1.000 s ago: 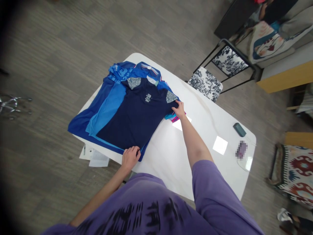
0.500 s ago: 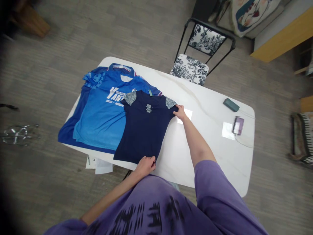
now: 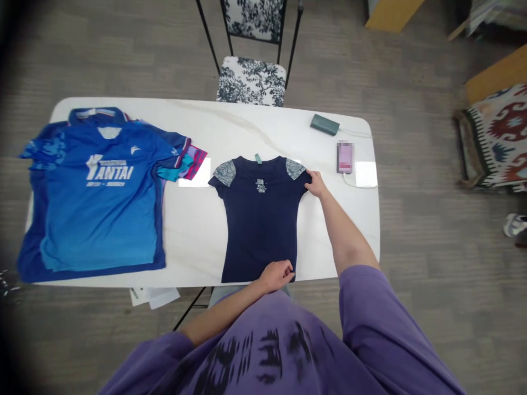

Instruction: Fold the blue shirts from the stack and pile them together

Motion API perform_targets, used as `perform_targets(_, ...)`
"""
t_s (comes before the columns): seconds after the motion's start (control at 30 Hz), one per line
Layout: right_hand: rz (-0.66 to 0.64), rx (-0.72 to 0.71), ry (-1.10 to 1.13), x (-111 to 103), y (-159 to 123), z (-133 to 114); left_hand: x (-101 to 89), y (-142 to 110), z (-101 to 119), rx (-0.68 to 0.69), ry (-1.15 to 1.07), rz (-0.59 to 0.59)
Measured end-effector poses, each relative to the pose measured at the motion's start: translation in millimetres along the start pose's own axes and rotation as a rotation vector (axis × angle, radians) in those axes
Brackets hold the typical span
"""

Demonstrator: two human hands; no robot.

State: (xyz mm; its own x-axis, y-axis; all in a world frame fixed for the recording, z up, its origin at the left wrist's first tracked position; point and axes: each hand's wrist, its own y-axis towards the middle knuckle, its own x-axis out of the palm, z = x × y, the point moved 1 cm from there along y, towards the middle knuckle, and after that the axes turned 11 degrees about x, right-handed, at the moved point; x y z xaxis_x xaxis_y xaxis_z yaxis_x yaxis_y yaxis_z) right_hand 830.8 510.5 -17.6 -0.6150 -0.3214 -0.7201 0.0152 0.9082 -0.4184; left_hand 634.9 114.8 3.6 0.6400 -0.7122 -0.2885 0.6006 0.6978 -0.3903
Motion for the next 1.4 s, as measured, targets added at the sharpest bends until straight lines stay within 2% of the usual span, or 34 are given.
perform_targets(0.07, 0.093, 0.072, 0.06, -13.4, -10.9, 26.6, 0.1, 4.9, 7.1, 0.005, 0.021, 0.045)
perform_targets(0.13, 0.188, 0.067, 0.118, -12.7, -41.2, 44.7, -15.4, -3.7, 1.7, -0.018, 0.066, 0.127)
perform_targets(0.17, 0.2, 0.039, 0.131, -6.3, -65.0, 51.6, -27.7, -12.6, -5.2, -0.044, 0.093, 0.174)
perform_targets(0.2, 0.179, 0.009, 0.136, 3.9, -94.4, 57.8, -41.6, -24.1, -14.0, -0.077, 0.12, 0.221)
perform_targets(0.27, 0.044, -0.033, 0.102, 33.8, -166.0, 69.3, -69.7, -53.1, -34.1, -0.155, 0.175, 0.303)
perform_targets(0.37, -0.154, -0.027, 0.052, 86.0, -283.2, 83.2, -97.2, -101.4, -59.1, -0.25, 0.233, 0.333)
perform_targets(0.47, -0.196, -0.005, 0.045, 121.6, -375.0, 86.7, -99.2, -141.4, -69.2, -0.27, 0.242, 0.262)
perform_targets(0.53, -0.174, 0.017, 0.039, 131.8, -411.9, 83.1, -93.0, -159.4, -70.1, -0.253, 0.234, 0.204)
perform_targets(0.63, -0.105, 0.077, 0.022, 138.6, -435.0, 71.5, -94.1, -172.1, -73.5, -0.219, 0.214, 0.135)
perform_targets(0.7, -0.065, 0.119, 0.018, 148.0, -436.6, 57.7, -115.3, -170.2, -82.6, -0.191, 0.208, 0.128)
perform_targets(0.73, -0.051, 0.136, 0.02, 156.0, -435.4, 48.1, -134.0, -165.3, -89.8, -0.177, 0.213, 0.145)
perform_targets(0.77, -0.041, 0.151, 0.026, 166.5, -433.8, 36.3, -158.2, -157.6, -98.7, -0.164, 0.224, 0.176)
perform_targets(0.83, -0.027, 0.177, 0.044, 194.8, -431.4, 6.6, -219.1, -133.1, -120.5, -0.151, 0.261, 0.272)
perform_targets(0.93, -0.065, 0.201, 0.042, 250.5, -434.7, -47.8, -320.8, -80.6, -156.2, -0.175, 0.325, 0.441)
perform_targets(1.0, -0.101, 0.226, 0.035, 290.0, -442.8, -81.8, -379.1, -45.8, -178.4, -0.235, 0.334, 0.597)
perform_targets(1.03, -0.105, 0.248, 0.035, 308.6, -448.4, -95.7, -402.1, -31.0, -188.7, -0.272, 0.329, 0.646)
perform_targets(1.1, -0.079, 0.316, 0.043, 340.3, -461.8, -115.3, -434.0, -9.0, -207.3, -0.341, 0.327, 0.672)
perform_targets(1.2, -0.03, 0.431, 0.049, 371.6, -483.7, -126.6, -452.5, 4.4, -228.0, -0.387, 0.374, 0.597)
perform_targets(1.3, 0.003, 0.499, 0.072, 385.8, -501.5, -128.3, -451.9, 0.9, -237.7, -0.344, 0.405, 0.53)
perform_targets(1.4, 0.036, 0.53, 0.102, 390.8, -512.1, -129.9, -447.0, -8.7, -238.8, -0.271, 0.407, 0.534)
